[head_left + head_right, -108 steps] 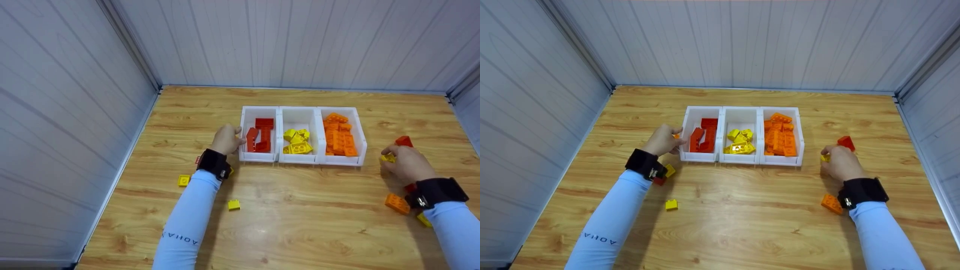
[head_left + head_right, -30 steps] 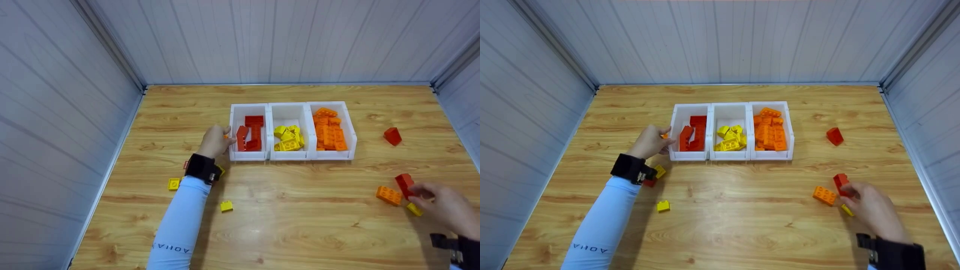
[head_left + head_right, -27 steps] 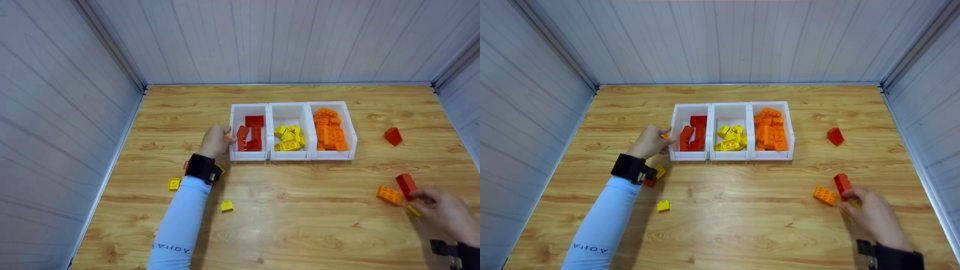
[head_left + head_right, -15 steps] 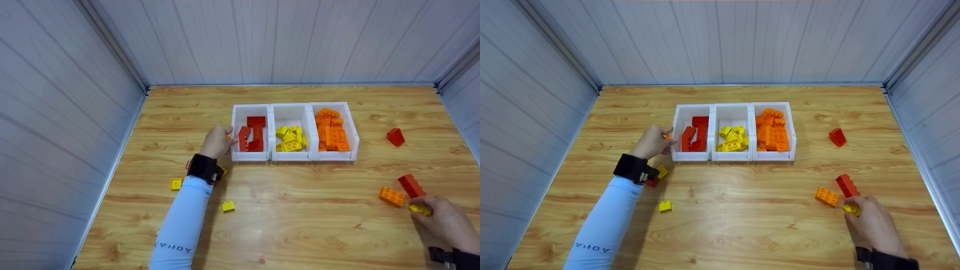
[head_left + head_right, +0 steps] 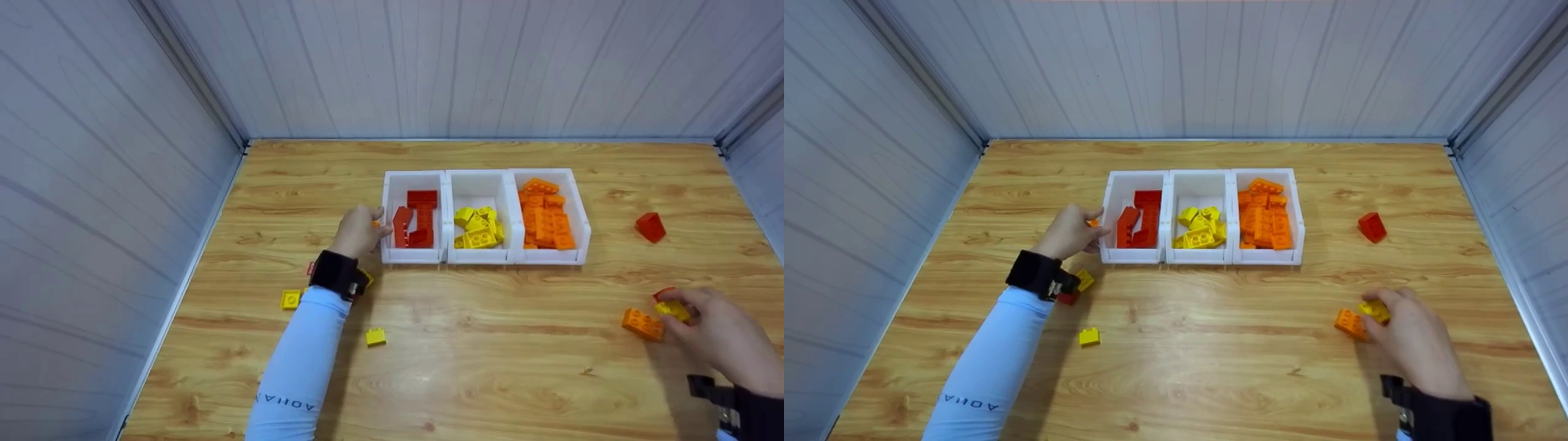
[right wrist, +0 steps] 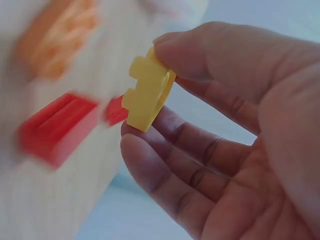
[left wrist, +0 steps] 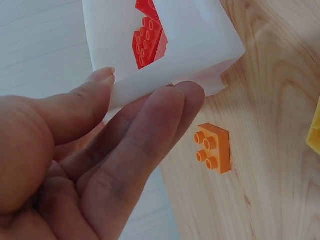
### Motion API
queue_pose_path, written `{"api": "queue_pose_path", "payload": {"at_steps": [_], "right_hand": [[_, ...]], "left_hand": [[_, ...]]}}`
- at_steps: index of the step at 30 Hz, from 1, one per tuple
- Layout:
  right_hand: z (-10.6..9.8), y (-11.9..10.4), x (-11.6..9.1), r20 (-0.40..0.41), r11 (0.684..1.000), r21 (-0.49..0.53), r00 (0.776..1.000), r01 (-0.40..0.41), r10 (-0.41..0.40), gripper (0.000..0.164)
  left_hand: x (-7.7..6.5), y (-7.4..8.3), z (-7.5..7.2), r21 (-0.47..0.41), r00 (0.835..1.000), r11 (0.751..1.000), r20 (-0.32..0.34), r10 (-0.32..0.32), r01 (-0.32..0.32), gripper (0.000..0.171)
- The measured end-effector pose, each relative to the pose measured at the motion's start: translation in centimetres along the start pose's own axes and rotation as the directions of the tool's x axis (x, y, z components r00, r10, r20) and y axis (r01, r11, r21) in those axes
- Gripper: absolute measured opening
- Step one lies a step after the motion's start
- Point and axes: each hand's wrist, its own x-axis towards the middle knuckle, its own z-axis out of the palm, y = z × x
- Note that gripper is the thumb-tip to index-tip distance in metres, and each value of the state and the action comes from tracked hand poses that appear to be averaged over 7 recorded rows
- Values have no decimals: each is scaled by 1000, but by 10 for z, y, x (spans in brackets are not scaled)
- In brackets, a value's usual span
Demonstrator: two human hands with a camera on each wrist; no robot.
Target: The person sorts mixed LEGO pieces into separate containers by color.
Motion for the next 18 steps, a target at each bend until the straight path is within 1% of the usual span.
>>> {"api": "queue_pose_path", "payload": {"at_steps": [5, 8, 10, 12, 15, 18], "right_hand": [[-17, -35, 22, -36, 992, 31, 992, 125, -124, 35], [-24, -55, 39, -59, 971, 57, 972, 231, -228, 34], [-27, -70, 52, -64, 957, 67, 959, 281, -277, 32], [-27, -85, 68, -60, 942, 74, 944, 328, -324, 31], [-24, -108, 95, -24, 926, 81, 930, 368, -367, 30], [-16, -131, 122, 5, 902, 93, 905, 422, -425, 29]], "left_hand": [[1, -1, 0, -15, 999, 999, 8, -33, 33, 51], [2, -1, 1, -24, 999, 999, 7, -47, 47, 52], [2, -1, 1, -28, 999, 999, 2, -42, 42, 51], [2, -1, 1, -29, 999, 999, 1, -38, 38, 51], [1, -1, 0, -25, 1000, 999, -3, -25, 25, 51], [0, 0, 0, 4, 1000, 1000, -14, 0, 0, 50]]}}
